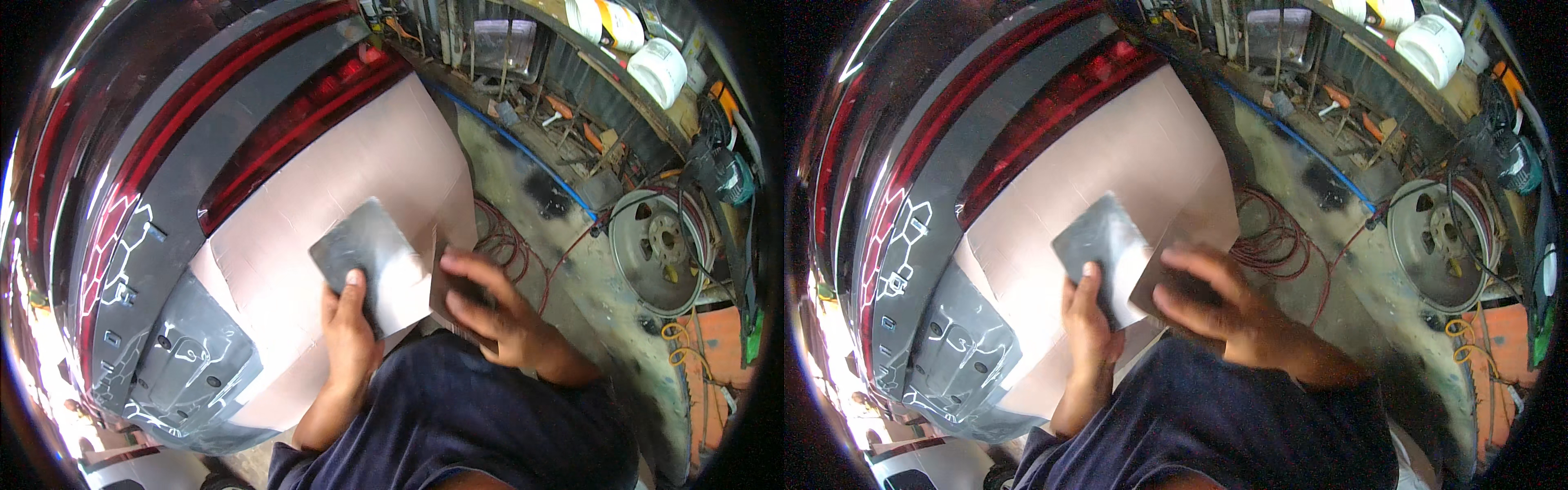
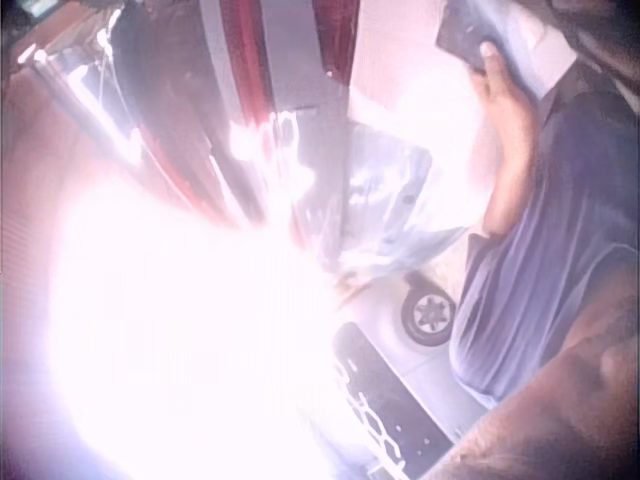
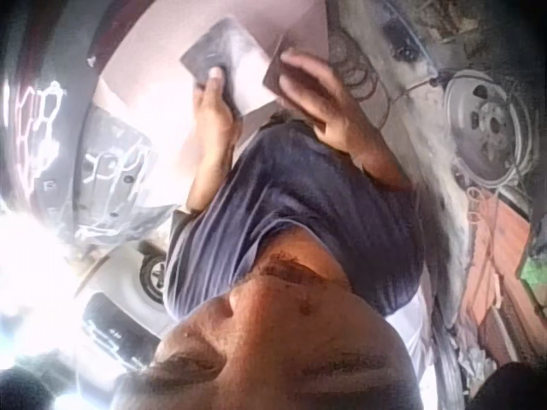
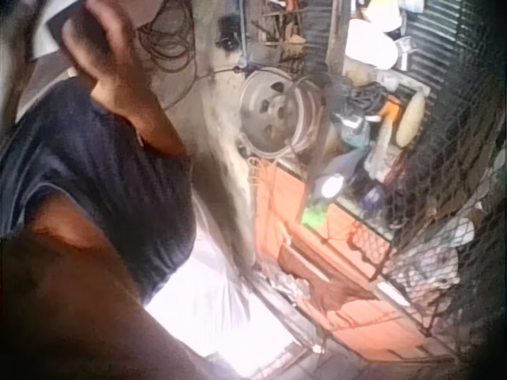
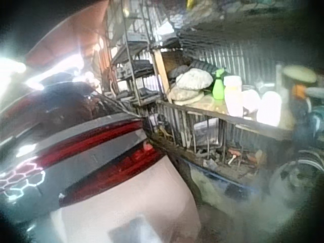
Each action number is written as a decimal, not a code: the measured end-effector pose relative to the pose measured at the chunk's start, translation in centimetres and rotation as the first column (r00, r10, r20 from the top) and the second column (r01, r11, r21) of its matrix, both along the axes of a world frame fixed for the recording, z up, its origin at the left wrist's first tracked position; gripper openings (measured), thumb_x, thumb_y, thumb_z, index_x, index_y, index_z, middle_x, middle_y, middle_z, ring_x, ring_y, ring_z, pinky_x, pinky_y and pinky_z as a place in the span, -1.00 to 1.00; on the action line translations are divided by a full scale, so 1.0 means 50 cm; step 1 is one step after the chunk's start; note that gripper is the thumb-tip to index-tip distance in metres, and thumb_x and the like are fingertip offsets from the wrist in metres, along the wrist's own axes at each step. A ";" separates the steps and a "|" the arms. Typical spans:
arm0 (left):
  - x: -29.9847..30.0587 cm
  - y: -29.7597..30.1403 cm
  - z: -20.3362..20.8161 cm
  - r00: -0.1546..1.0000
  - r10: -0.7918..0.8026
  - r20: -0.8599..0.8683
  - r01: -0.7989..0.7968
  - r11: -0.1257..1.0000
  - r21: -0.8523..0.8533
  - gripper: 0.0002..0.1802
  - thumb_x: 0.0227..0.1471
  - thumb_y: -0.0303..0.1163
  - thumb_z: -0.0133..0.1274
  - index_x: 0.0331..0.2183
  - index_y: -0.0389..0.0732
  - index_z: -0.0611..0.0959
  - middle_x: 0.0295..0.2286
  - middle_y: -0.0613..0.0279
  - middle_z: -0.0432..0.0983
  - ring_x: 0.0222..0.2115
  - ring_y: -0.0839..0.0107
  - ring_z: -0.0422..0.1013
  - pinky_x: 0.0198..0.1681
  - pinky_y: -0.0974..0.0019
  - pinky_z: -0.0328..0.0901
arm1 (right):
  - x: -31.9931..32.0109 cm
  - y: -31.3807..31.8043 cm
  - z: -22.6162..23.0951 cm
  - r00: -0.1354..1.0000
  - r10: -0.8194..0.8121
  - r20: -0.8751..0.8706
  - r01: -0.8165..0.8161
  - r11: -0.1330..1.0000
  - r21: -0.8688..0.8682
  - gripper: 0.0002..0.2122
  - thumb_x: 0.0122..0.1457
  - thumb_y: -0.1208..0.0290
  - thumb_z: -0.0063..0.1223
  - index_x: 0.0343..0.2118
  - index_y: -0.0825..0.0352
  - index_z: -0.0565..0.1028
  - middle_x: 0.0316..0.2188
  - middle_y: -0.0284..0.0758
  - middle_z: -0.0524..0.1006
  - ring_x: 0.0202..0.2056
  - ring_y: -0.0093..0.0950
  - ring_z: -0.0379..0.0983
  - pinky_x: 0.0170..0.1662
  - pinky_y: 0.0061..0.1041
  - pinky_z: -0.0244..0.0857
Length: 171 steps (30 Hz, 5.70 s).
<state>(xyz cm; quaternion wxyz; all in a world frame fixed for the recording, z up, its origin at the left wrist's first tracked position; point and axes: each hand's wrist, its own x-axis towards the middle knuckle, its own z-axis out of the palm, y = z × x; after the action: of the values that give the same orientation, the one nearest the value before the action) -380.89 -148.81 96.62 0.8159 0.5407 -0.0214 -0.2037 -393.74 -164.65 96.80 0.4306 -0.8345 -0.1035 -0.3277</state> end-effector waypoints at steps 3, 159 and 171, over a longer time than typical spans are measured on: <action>-0.011 -0.030 0.015 0.997 -0.034 -0.070 0.032 0.999 -0.030 -0.64 0.24 -0.37 0.00 0.00 -0.35 0.42 -0.17 0.05 0.51 -0.22 0.31 0.50 -0.13 0.24 0.43 | 0.004 0.015 0.008 0.994 0.088 0.072 -0.087 0.996 -0.014 -0.42 0.06 0.49 0.29 0.18 0.06 0.40 0.12 -0.11 0.33 0.21 -0.05 0.25 0.24 -0.12 0.22; 0.538 0.201 0.417 -0.356 -0.546 0.759 -0.933 0.253 -0.255 -0.27 -0.12 -0.41 0.37 0.06 -0.50 0.48 -0.03 -0.21 0.51 -0.05 0.09 0.51 0.04 0.14 0.41 | 0.304 -0.314 -0.067 0.975 -0.180 0.130 0.209 0.944 -0.256 -0.51 0.04 0.18 0.25 0.09 0.05 0.52 0.18 -0.16 0.28 0.24 -0.12 0.13 0.25 0.02 0.00; 0.519 0.221 0.424 -0.280 -0.739 0.613 -0.920 0.026 -0.390 -0.10 -0.08 0.02 0.34 0.07 -0.51 0.48 -0.05 -0.29 0.52 -0.05 -0.06 0.50 -0.03 0.05 0.44 | 0.376 -0.310 -0.085 0.969 -0.206 0.138 0.235 0.940 -0.247 -0.53 0.02 0.15 0.28 0.06 -0.02 0.54 0.20 -0.21 0.29 0.25 -0.12 0.11 0.21 0.20 0.01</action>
<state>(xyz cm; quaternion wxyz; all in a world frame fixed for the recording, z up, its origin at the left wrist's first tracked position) -354.96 -137.75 117.82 -0.1577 0.6965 -0.2551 0.6519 -374.93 -180.16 92.55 0.2709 -0.8709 -0.0752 -0.4031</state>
